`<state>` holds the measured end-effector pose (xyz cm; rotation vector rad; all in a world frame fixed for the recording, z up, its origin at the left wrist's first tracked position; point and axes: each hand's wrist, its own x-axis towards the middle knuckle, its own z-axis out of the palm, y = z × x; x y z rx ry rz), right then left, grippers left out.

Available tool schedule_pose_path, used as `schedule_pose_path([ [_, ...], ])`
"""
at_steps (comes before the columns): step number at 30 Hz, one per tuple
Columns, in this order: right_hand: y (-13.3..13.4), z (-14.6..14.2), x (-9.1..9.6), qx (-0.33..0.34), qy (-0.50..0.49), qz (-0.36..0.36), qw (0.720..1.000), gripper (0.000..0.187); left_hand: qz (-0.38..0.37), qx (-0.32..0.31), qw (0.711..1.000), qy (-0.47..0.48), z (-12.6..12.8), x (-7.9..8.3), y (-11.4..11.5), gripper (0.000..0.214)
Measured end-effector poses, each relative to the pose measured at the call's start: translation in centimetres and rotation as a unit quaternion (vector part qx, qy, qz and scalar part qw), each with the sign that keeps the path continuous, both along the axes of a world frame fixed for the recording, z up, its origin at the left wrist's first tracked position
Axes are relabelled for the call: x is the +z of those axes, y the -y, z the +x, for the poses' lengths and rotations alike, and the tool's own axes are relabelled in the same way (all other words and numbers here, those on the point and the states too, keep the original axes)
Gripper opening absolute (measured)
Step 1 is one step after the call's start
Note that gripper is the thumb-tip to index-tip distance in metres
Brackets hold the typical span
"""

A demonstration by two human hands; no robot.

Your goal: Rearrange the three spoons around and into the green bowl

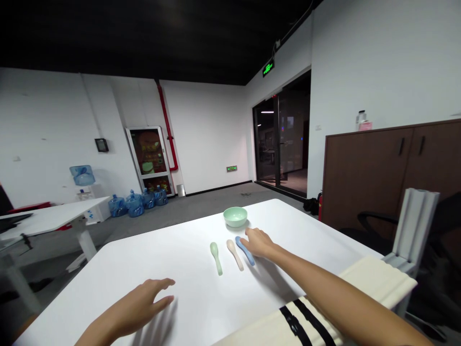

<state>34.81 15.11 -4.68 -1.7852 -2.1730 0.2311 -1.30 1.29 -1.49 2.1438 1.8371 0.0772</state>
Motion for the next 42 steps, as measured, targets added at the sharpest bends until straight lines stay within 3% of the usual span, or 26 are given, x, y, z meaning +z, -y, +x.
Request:
schedule_pose_path([
  [42, -0.5, 0.3, -1.1, 0.004, 0.017, 0.004, 1.0, 0.05, 0.0, 0.002, 1.0, 0.002, -0.1, 0.0, 0.0, 0.06],
])
